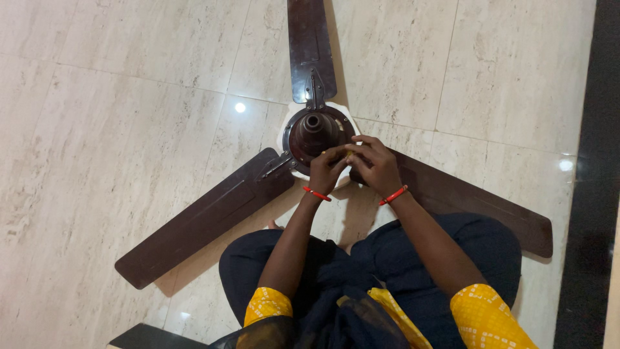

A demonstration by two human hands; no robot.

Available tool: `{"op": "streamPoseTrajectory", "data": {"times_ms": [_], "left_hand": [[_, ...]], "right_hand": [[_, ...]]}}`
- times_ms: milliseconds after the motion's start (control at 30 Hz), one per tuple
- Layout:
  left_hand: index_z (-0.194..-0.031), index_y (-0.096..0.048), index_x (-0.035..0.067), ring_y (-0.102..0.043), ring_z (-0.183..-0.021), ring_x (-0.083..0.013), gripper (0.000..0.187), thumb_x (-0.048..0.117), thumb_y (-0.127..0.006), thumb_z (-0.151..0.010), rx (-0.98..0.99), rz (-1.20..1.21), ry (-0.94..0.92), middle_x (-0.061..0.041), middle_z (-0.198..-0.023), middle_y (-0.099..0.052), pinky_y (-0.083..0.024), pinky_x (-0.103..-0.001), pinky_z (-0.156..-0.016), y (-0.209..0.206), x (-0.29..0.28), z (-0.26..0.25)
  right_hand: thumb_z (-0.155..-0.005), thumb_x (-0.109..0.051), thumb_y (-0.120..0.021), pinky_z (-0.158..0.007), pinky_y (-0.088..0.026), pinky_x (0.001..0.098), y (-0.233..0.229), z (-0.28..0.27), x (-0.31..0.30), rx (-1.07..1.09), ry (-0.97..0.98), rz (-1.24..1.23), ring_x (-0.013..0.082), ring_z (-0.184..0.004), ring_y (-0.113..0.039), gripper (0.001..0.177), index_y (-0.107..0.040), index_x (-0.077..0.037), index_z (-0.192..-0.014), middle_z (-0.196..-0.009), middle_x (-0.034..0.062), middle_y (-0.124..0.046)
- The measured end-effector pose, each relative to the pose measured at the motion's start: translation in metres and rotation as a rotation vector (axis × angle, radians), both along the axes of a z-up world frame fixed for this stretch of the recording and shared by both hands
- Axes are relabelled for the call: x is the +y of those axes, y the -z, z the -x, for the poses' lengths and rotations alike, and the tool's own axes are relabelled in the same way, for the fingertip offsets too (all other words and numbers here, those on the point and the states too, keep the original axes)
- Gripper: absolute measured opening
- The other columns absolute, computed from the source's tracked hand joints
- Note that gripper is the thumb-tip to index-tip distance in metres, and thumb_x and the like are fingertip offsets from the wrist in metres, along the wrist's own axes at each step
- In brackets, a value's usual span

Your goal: The person sits on the floor and uses a screwdriver to remove the screws securing the fan blades to the motor housing. They detach each blade one by one and place them on the floor.

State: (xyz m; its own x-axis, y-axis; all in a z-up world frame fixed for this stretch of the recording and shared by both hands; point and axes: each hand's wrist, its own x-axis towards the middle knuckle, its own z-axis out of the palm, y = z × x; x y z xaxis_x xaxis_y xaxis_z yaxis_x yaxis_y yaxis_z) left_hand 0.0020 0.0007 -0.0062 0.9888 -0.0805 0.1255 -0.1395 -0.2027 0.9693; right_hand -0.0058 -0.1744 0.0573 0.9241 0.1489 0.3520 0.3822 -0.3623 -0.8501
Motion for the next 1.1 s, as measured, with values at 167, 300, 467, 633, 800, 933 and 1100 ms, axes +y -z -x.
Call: {"op": "streamPoseTrajectory", "data": {"times_ms": [167, 300, 467, 633, 800, 933, 1100], "left_hand": [[-0.125, -0.071, 0.003, -0.075, -0.103, -0.0178, 0.031, 0.004, -0.073, -0.094, -0.031, 0.037, 0.065, -0.012, -0.115, -0.076, -0.061, -0.031, -0.089, -0.008, 0.002, 0.002], [-0.121, -0.072, 0.001, -0.076, -0.096, -0.0173, 0.030, 0.003, -0.074, -0.091, -0.002, -0.036, 0.015, -0.012, -0.109, -0.076, -0.062, -0.030, -0.084, -0.009, 0.001, 0.001], [-0.124, -0.070, 0.001, -0.074, -0.101, -0.0195, 0.034, 0.003, -0.073, -0.090, -0.035, 0.012, -0.009, -0.012, -0.115, -0.074, -0.061, -0.032, -0.087, 0.010, 0.006, -0.004], [-0.115, -0.074, 0.006, -0.069, -0.097, -0.0322, 0.031, 0.005, -0.075, -0.084, -0.270, -0.542, 0.016, -0.011, -0.106, -0.073, -0.054, -0.045, -0.083, 0.037, 0.007, -0.014], [-0.098, -0.078, 0.018, -0.067, -0.085, -0.0301, 0.020, 0.010, -0.075, -0.080, -0.463, -0.800, -0.006, -0.005, -0.091, -0.072, -0.049, -0.045, -0.070, 0.050, -0.007, -0.017], [-0.096, -0.076, 0.012, -0.068, -0.086, -0.0307, 0.012, 0.012, -0.077, -0.084, -0.379, -0.674, -0.048, -0.008, -0.092, -0.073, -0.053, -0.044, -0.074, 0.045, -0.003, -0.021], [-0.099, -0.075, 0.007, -0.071, -0.082, -0.0282, 0.017, 0.012, -0.077, -0.083, -0.282, -0.358, -0.244, -0.012, -0.091, -0.073, -0.056, -0.040, -0.072, 0.030, 0.001, -0.009]], "right_hand": [[-0.086, -0.009, -0.084, -0.080, -0.060, 0.0285, -0.001, 0.001, 0.002, -0.024, 0.016, 0.046, 0.0167, -0.094, -0.071, 0.020, -0.075, -0.010, -0.104, -0.113, 0.0083, -0.066], [-0.087, -0.001, -0.079, -0.084, -0.058, 0.0344, -0.008, 0.000, 0.000, -0.176, -0.012, 0.082, 0.0251, -0.103, -0.069, 0.029, -0.077, -0.009, -0.114, -0.114, 0.0071, -0.069], [-0.089, 0.010, -0.070, -0.088, -0.059, 0.0358, -0.025, 0.000, -0.004, -0.190, 0.131, 0.101, 0.0258, -0.107, -0.070, 0.034, -0.077, -0.009, -0.118, -0.117, 0.0094, -0.069], [-0.094, 0.011, -0.069, -0.085, -0.061, 0.0322, -0.041, -0.005, -0.026, -0.150, 0.287, 0.006, 0.0226, -0.103, -0.071, 0.027, -0.076, -0.007, -0.114, -0.119, 0.0115, -0.067], [-0.092, 0.012, -0.070, -0.086, -0.059, 0.0309, -0.039, -0.010, -0.037, -0.162, 0.335, 0.006, 0.0215, -0.099, -0.071, 0.024, -0.076, -0.004, -0.109, -0.117, 0.0118, -0.068], [-0.093, 0.013, -0.069, -0.087, -0.060, 0.0297, -0.032, -0.011, -0.042, -0.134, 0.325, -0.043, 0.0207, -0.100, -0.072, 0.023, -0.075, -0.003, -0.108, -0.120, 0.0118, -0.067], [-0.093, 0.013, -0.067, -0.089, -0.063, 0.0309, -0.024, -0.012, -0.044, -0.134, 0.314, -0.061, 0.0215, -0.105, -0.073, 0.024, -0.075, -0.003, -0.109, -0.121, 0.0115, -0.066]]}}
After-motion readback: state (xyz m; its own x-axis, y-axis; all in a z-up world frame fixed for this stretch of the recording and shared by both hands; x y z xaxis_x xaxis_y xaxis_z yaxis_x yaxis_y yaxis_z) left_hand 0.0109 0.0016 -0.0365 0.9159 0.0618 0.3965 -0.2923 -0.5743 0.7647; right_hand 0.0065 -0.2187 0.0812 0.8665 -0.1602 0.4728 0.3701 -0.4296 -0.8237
